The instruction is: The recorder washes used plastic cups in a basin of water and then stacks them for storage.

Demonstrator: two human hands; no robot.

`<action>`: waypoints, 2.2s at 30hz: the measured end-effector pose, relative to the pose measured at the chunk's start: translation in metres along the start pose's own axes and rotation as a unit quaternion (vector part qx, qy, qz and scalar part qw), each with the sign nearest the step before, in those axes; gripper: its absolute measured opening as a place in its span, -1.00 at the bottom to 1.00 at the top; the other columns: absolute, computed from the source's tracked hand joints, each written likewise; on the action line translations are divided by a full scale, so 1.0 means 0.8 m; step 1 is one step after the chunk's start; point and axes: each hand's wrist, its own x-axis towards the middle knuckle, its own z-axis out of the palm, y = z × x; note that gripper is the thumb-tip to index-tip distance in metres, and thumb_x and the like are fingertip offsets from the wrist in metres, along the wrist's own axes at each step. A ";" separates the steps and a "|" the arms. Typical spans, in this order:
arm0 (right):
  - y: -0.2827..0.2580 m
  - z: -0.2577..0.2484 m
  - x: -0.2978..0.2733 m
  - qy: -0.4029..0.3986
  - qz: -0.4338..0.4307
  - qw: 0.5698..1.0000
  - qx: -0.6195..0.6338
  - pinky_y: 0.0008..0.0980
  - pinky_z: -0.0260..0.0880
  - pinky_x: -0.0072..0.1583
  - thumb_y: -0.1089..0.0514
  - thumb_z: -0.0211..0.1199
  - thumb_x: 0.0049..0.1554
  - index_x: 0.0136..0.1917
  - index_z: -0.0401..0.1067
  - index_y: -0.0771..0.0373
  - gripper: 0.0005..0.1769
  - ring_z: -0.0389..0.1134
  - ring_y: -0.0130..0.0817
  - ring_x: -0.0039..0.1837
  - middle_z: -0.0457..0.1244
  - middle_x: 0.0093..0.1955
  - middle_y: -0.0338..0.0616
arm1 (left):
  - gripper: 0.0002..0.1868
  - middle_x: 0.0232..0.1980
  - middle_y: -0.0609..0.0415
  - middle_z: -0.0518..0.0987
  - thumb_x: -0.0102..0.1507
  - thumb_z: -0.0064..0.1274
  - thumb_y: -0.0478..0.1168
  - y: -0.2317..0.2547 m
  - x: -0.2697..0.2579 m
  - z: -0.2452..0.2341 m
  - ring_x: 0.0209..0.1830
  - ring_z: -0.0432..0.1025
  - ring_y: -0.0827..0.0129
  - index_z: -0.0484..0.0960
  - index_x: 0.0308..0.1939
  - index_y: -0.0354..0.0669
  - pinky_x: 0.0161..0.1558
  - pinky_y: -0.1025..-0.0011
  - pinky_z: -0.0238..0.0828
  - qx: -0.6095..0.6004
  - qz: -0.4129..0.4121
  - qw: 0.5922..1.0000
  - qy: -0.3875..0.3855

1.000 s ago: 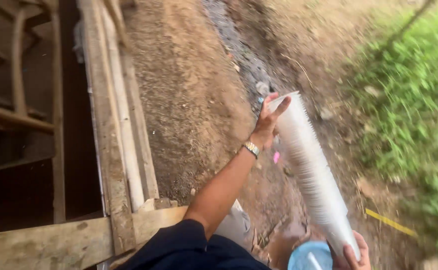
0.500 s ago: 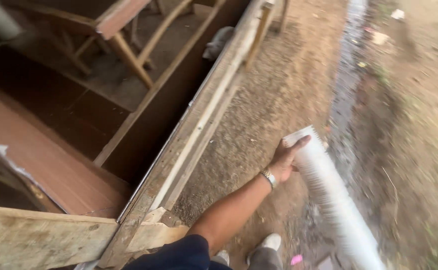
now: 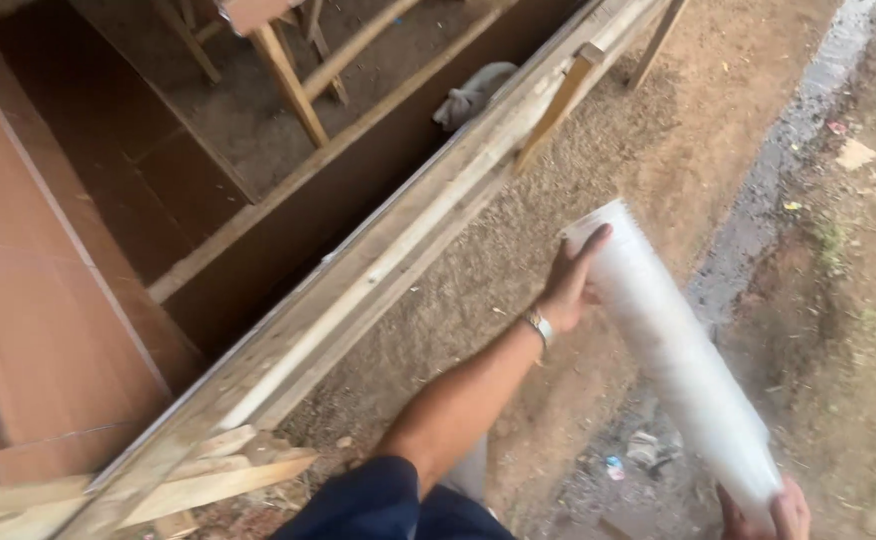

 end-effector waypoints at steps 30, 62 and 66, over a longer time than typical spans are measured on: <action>-0.148 0.191 0.728 0.136 -0.009 0.990 -0.030 -0.10 0.37 0.28 -0.11 0.43 0.06 0.32 0.25 0.04 -0.35 0.28 -0.17 0.34 0.21 0.35 -0.11 | 0.23 0.35 -0.19 0.41 0.01 0.40 0.28 -0.195 0.733 0.248 0.24 0.46 0.13 0.07 0.52 -0.22 -0.10 0.27 0.73 0.050 -0.065 0.989 -0.120; -0.041 0.069 1.430 0.242 -0.058 0.957 0.146 -0.12 0.41 0.35 -0.22 0.10 0.43 0.38 0.35 0.27 -0.46 0.34 -0.07 0.47 0.30 0.46 -0.02 | 0.17 0.40 -0.17 0.29 0.08 0.21 0.40 -0.367 1.462 0.524 0.34 0.29 0.16 0.01 0.55 -0.08 0.18 0.18 0.39 0.059 -0.174 0.973 -0.143; -0.063 0.105 1.611 0.233 -0.033 0.960 0.150 -0.11 0.43 0.30 -0.21 0.18 0.45 0.35 0.36 0.21 -0.52 0.36 -0.11 0.40 0.31 0.41 -0.09 | 0.24 0.39 -0.15 0.27 0.00 0.33 0.33 -0.359 1.594 0.535 0.31 0.31 0.11 -0.05 0.53 -0.03 0.03 0.09 0.46 0.076 -0.146 0.982 -0.096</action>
